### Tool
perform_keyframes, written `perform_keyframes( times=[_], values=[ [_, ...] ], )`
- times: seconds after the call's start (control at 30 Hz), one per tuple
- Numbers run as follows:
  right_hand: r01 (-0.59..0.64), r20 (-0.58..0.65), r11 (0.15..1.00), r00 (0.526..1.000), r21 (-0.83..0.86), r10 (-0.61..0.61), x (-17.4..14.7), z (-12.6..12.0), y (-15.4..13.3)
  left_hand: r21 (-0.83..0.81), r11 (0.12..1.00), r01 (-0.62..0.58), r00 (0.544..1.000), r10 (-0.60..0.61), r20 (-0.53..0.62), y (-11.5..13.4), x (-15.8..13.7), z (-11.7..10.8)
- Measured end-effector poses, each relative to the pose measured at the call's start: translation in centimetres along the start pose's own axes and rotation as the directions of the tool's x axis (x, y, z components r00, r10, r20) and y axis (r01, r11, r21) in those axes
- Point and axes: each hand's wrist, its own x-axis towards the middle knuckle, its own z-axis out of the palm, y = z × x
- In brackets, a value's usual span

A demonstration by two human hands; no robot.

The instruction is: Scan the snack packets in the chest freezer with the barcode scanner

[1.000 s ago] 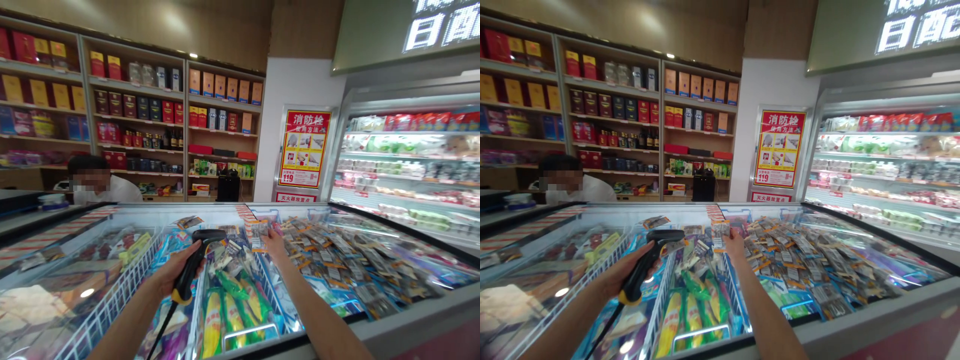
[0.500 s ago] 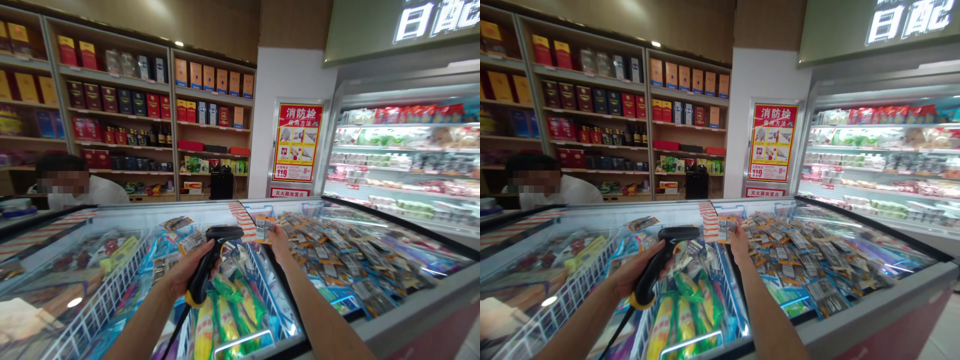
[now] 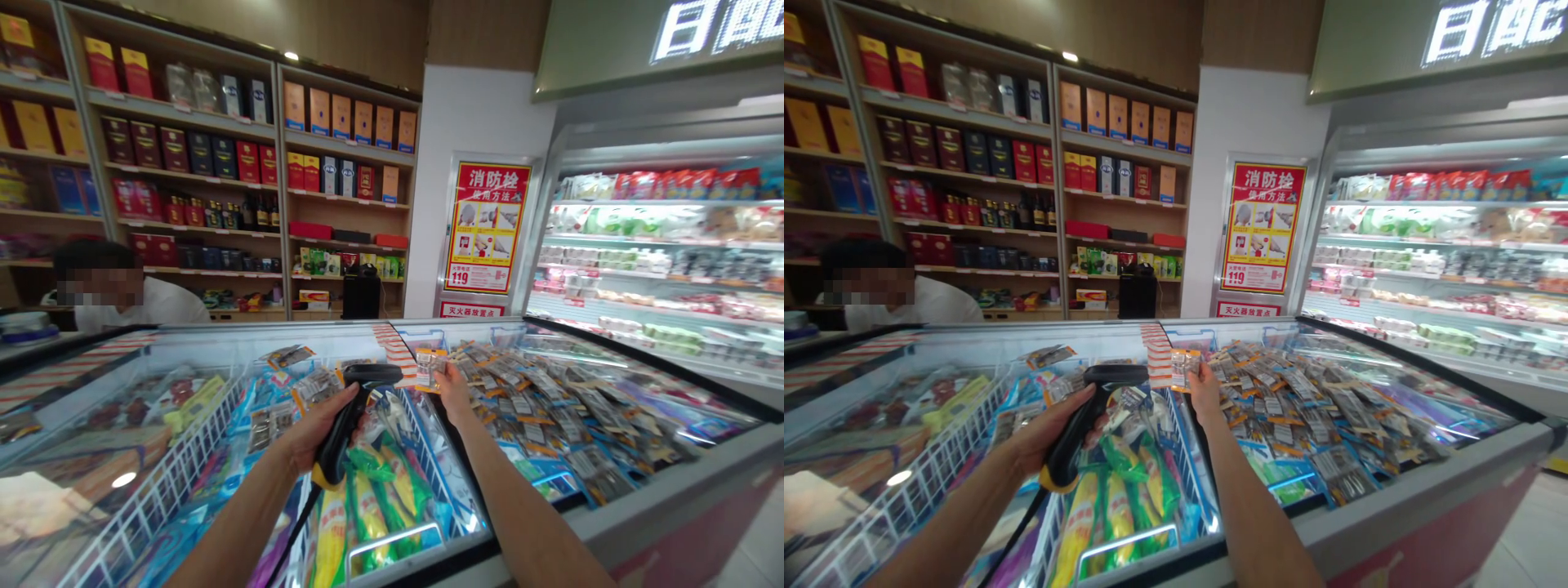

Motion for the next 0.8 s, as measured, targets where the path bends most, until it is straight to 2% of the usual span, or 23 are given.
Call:
perform_keyframes(
  times=[0.13, 0.33, 0.57, 0.63, 0.7, 0.8],
  values=[
    [-0.007, -0.013, 0.998, 1.000, 0.055, 0.007, 0.0, 0.1, -0.2, -0.005, 1.000, -0.012, 1.000, 0.012, 0.021, 0.2, 0.0, 0.1],
    [0.045, -0.010, 0.998, 0.999, -0.053, -0.046, 0.4, 0.0, 0.4, 0.002, 1.000, -0.019, 1.000, 0.019, -0.020, 0.4, -0.1, 0.6],
    [0.029, -0.014, 0.999, 0.999, -0.045, -0.030, 1.1, 0.0, 1.3, -0.001, 1.000, -0.029, 0.999, 0.029, -0.014, 0.3, -0.1, 0.1],
    [0.023, -0.056, 0.994, 0.998, -0.106, -0.029, 1.6, -0.4, 1.0, 0.017, 0.999, -0.032, 0.998, 0.033, -0.059, 0.4, -0.4, -0.2],
    [0.023, -0.100, 0.971, 0.994, -0.239, -0.048, 2.3, -1.5, 0.4, 0.042, 0.998, -0.038, 0.990, 0.043, -0.138, 0.7, -0.9, -0.6],
    [0.014, -0.172, 0.866, 0.978, -0.500, -0.115, 3.5, -3.7, -0.6, 0.064, 0.996, -0.059, 0.971, 0.072, -0.227, 1.1, -1.9, -1.4]
  ],
)
